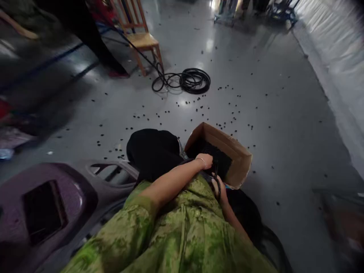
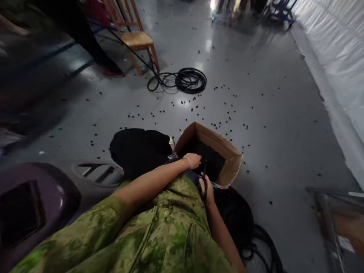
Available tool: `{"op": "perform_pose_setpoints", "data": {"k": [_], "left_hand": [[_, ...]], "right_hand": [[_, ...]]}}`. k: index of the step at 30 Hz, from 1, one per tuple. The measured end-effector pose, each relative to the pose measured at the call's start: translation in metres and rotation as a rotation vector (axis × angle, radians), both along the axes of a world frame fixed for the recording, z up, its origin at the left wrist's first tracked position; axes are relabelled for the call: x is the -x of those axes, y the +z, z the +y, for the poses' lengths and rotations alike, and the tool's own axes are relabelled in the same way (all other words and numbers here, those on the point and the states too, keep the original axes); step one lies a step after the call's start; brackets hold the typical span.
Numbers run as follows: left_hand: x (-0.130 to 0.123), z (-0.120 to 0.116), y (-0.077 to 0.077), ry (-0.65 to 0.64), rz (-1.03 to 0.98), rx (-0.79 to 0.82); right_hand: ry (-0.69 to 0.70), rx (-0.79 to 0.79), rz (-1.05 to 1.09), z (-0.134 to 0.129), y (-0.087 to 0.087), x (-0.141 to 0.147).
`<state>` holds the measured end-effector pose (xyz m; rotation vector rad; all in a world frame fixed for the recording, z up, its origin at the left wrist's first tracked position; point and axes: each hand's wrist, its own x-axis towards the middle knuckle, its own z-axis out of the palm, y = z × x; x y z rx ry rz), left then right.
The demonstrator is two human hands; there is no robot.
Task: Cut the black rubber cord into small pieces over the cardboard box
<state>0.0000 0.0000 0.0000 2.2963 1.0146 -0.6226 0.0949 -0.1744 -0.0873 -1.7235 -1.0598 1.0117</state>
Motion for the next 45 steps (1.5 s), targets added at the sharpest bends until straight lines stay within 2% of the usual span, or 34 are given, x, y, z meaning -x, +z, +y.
{"op": "perform_pose_setpoints", "data": {"k": [5, 15, 22, 31, 39, 45], "left_hand": [[-0.003, -0.001, 0.000, -0.017, -0.007, 0.015], [0.000, 0.000, -0.001, -0.009, -0.011, 0.014], [0.000, 0.000, -0.001, -0.011, 0.008, 0.008], [0.001, -0.001, -0.001, -0.023, 0.035, 0.043], [0.002, 0.001, -0.002, -0.035, 0.080, 0.012], [0.002, 0.000, 0.000, 0.030, 0.100, -0.045]], "right_hand": [[0.024, -0.004, -0.022, 0.005, -0.005, 0.001], [-0.040, 0.013, -0.021, 0.011, -0.008, 0.005], [-0.009, 0.011, -0.078, 0.011, -0.011, 0.004], [0.012, 0.011, -0.163, 0.011, -0.022, 0.004], [0.005, 0.022, -0.215, 0.018, -0.031, 0.006], [0.017, 0.002, -0.217, 0.017, -0.034, 0.005]]}}
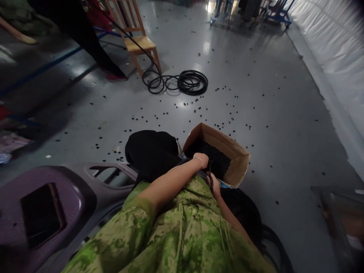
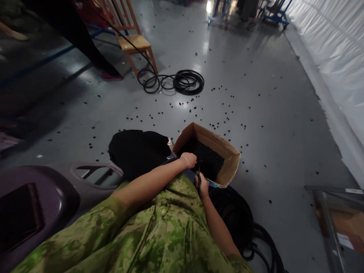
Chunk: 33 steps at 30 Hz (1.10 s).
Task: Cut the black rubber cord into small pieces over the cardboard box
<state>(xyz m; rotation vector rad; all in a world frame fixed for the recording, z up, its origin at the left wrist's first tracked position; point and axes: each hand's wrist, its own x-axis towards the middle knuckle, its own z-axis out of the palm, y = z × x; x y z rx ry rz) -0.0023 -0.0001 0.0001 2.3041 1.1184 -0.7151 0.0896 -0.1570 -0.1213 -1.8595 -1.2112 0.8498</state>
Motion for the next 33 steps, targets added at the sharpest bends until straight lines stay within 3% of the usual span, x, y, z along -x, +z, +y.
{"op": "perform_pose_setpoints", "data": {"k": [5, 14, 25, 33], "left_hand": [[0.002, 0.000, 0.006, 0.026, 0.000, 0.028], [0.000, -0.001, 0.015, 0.050, -0.032, 0.092], [-0.002, -0.001, 0.004, 0.014, -0.042, 0.081], [-0.002, -0.002, -0.001, -0.007, -0.056, 0.087]], "right_hand": [[0.033, 0.017, 0.045, -0.002, 0.006, -0.003], [0.043, 0.043, 0.184, -0.002, 0.033, -0.002], [-0.053, 0.144, 0.415, 0.000, 0.052, 0.009], [-0.055, 0.154, 0.421, 0.003, 0.059, 0.009]]}}
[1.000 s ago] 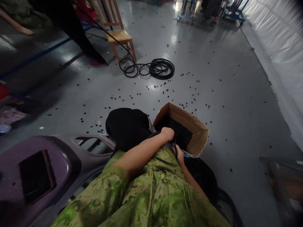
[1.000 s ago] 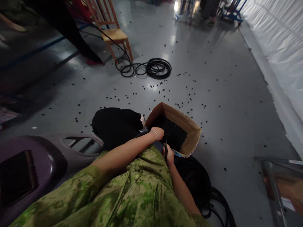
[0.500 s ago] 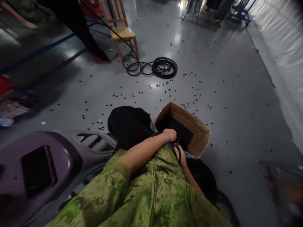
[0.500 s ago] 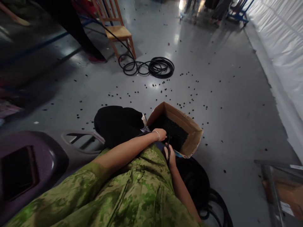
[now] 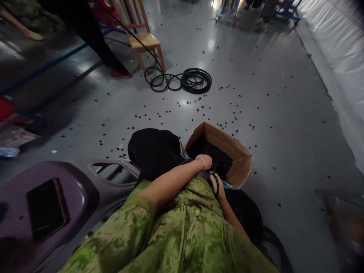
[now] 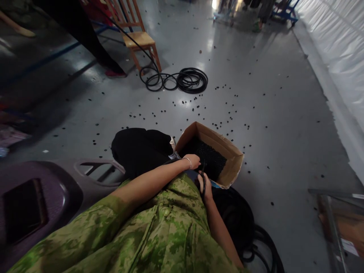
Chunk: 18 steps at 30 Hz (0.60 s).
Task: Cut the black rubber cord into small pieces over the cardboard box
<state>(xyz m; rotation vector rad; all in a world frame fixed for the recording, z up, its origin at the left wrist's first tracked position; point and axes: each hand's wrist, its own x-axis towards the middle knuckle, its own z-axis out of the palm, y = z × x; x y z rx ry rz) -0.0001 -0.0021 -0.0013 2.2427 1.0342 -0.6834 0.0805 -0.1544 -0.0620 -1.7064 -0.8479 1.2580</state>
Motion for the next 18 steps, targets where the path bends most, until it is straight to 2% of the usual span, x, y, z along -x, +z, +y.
{"op": "perform_pose_setpoints", "data": {"k": [5, 10, 18], "left_hand": [[0.000, 0.001, -0.003, 0.030, -0.010, -0.031], [-0.001, -0.001, 0.002, 0.009, 0.002, 0.005], [-0.001, -0.004, 0.008, -0.012, 0.017, 0.029]], "right_hand": [[-0.024, -0.004, 0.009, -0.001, 0.001, 0.001], [-0.027, -0.009, -0.005, 0.000, 0.000, 0.001], [-0.011, -0.084, -0.081, 0.000, -0.012, -0.001]]}}
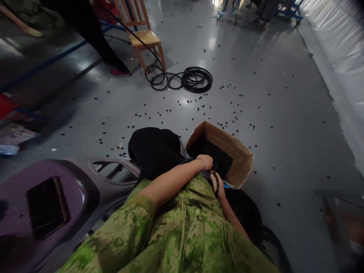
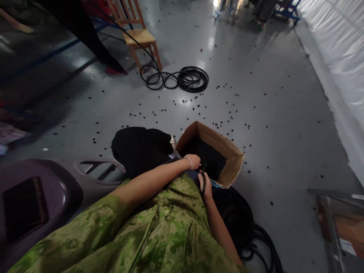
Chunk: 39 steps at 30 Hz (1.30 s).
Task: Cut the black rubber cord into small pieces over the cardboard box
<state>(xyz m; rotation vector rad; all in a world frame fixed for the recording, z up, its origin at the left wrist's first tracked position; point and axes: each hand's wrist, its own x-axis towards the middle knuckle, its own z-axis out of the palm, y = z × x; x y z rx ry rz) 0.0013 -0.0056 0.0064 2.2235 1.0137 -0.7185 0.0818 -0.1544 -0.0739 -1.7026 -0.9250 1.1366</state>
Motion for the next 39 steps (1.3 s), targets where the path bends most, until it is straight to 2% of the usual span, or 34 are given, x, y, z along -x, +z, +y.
{"op": "perform_pose_setpoints", "data": {"k": [6, 10, 23, 27, 33, 36, 39], "left_hand": [[0.000, 0.002, -0.002, -0.035, 0.018, -0.016], [0.000, 0.005, -0.004, -0.013, 0.020, -0.024], [0.002, 0.008, -0.010, 0.016, 0.026, -0.068], [0.003, 0.009, -0.013, 0.036, 0.026, -0.069], [0.005, 0.008, -0.008, 0.039, 0.024, -0.047], [0.005, 0.008, -0.005, 0.053, 0.014, -0.057], [0.006, 0.006, 0.001, 0.046, 0.010, -0.059]], "right_hand": [[0.019, -0.019, -0.205, 0.000, -0.021, -0.003], [0.003, -0.012, -0.270, 0.002, -0.033, -0.003], [0.067, 0.008, -0.354, 0.005, -0.047, -0.004], [0.039, 0.027, -0.358, 0.006, -0.051, -0.004], [0.008, 0.023, -0.285, 0.004, -0.042, -0.005], [0.005, -0.016, -0.208, 0.000, -0.029, -0.006], [-0.030, 0.054, -0.030, -0.007, -0.011, -0.009]]}}
